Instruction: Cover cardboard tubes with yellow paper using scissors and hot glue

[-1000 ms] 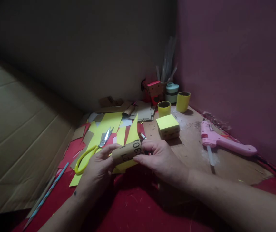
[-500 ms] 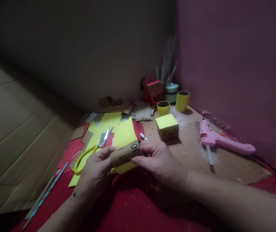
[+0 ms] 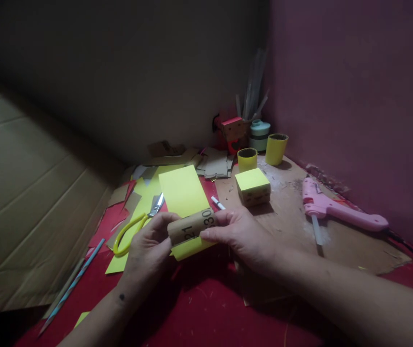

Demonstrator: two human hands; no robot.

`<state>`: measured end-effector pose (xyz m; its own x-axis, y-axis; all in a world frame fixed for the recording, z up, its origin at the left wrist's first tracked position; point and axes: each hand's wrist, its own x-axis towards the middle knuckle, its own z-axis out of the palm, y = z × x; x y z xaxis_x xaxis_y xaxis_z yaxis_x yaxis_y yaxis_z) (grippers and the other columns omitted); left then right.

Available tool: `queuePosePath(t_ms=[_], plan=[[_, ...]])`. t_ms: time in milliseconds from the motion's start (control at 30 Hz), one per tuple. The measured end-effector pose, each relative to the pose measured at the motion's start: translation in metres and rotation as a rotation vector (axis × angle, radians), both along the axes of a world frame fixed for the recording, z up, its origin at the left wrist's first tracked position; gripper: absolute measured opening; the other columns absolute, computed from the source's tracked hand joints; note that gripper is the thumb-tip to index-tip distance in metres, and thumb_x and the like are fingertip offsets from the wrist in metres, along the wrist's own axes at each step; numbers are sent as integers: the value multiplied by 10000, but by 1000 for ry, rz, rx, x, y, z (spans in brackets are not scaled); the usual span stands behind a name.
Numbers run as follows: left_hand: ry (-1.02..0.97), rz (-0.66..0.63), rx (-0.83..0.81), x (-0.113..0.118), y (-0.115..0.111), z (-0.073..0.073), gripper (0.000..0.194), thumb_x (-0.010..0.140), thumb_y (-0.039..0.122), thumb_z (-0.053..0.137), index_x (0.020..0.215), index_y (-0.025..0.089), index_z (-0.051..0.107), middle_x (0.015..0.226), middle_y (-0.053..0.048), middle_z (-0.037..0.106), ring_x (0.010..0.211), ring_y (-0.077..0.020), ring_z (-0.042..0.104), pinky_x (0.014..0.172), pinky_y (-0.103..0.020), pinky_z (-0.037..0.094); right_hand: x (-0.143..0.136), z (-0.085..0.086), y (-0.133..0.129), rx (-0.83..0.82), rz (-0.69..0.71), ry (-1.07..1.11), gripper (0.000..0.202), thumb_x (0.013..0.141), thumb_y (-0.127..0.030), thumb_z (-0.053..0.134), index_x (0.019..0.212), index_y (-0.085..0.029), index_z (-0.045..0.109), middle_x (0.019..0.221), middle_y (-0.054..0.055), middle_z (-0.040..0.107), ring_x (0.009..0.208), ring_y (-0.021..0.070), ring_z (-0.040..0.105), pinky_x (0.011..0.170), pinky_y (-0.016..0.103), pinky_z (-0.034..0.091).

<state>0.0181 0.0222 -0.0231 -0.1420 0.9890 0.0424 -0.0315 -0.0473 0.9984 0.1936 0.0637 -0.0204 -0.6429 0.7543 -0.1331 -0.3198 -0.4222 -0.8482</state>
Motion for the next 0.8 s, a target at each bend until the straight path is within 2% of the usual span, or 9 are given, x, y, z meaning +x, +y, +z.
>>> queuePosePath(t_ms=[200, 300, 400, 600, 800], plan=[[38, -54, 2, 0, -4, -2, 161, 767, 197, 683, 896, 230, 592, 825, -17, 669, 740, -171, 620, 646, -270, 505, 2, 1, 5, -31, 26, -58, 226, 642, -128, 740, 865, -135, 768, 675, 48, 715, 652, 143, 654, 651, 241, 500], [142, -56, 14, 0, -5, -2, 178, 753, 179, 687, 912, 238, 631, 854, -22, 684, 754, -181, 626, 665, -278, 506, 3, -1, 7, -50, 59, -56, 209, 638, -120, 737, 845, -122, 766, 669, 47, 706, 588, 119, 622, 607, 230, 479], [268, -23, 34, -1, -6, -2, 167, 736, 157, 692, 881, 239, 677, 820, -12, 691, 702, -166, 615, 635, -254, 493, 2, -4, 5, -54, 85, -61, 187, 645, -124, 740, 831, -120, 760, 652, 37, 695, 553, 106, 595, 603, 237, 470], [391, 7, 119, -3, -10, 0, 164, 727, 149, 706, 858, 246, 696, 724, 7, 681, 626, -152, 593, 576, -235, 466, 0, -7, 2, -82, 77, -69, 176, 622, -160, 768, 788, -110, 738, 684, 53, 688, 627, 130, 617, 638, 248, 462], [546, -61, 272, -6, -9, -2, 214, 739, 120, 696, 922, 231, 684, 735, 11, 681, 614, -139, 597, 572, -228, 468, 0, -12, 5, -57, 97, -123, 155, 640, -179, 725, 776, -104, 723, 615, 34, 633, 498, 92, 508, 475, 216, 372]])
